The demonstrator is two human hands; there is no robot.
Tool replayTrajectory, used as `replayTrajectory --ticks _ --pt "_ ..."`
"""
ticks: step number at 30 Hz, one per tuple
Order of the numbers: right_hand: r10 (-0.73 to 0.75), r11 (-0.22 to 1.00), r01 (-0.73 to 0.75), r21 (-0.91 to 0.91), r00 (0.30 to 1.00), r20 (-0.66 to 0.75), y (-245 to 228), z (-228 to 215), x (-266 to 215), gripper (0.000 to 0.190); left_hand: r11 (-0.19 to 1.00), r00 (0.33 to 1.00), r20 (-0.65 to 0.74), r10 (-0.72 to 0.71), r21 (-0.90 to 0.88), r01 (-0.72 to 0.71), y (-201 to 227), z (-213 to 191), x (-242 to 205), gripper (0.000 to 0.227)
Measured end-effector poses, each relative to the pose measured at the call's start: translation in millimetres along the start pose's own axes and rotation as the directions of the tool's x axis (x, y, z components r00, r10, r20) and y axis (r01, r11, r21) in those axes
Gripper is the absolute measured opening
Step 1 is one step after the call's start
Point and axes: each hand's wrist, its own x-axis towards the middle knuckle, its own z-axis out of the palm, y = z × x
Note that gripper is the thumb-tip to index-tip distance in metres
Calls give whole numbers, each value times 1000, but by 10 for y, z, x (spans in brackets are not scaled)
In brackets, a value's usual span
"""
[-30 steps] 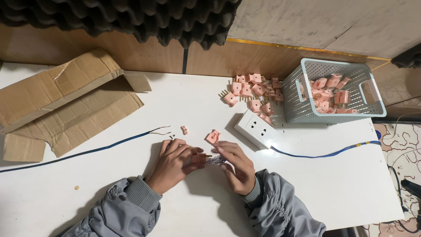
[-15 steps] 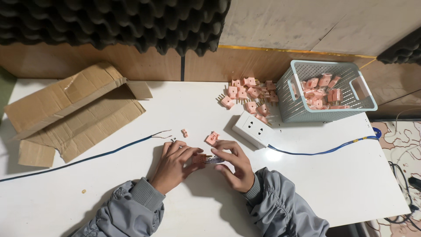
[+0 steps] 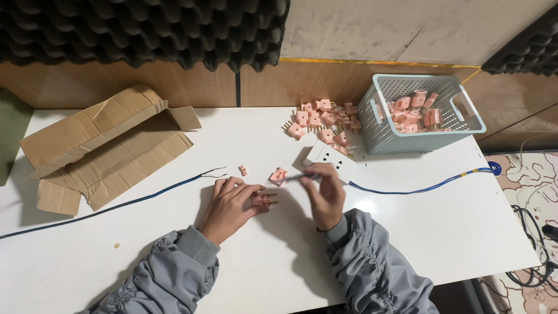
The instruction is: The person uses a screwdriver to tighten screws on small pink electrical components, likely terminal blocks, while holding them on a white table. They manipulate wires and small metal screws, working on the components one at a time.
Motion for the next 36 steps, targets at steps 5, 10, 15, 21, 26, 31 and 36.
replayTrajectory --ticks 5,10,15,21,26,31,36 --pt "114 990 -122 -65 986 -124 119 -134 115 20 1000 1000 -7 9 -30 -9 -3 5 13 53" --pt "163 924 -135 -357 985 50 120 -78 67 16 998 1000 7 -21 -55 21 13 -19 1 57" --pt "279 752 -135 -646 952 126 326 -84 -100 20 999 1000 20 -4 -51 5 28 -52 13 64" --pt "245 593 32 -805 945 218 301 -90 -151 26 990 998 63 -22 -137 30 93 -139 43 74" --pt "164 757 96 -646 929 331 12 66 -5 17 983 996 87 -17 -179 33 111 -181 46 72" --pt "169 798 144 -586 878 447 166 124 -140 22 986 993 114 -10 -167 29 97 -162 28 76" --pt "141 830 178 -529 850 507 138 149 -108 14 984 1000 24 -15 -175 19 156 -166 58 63"
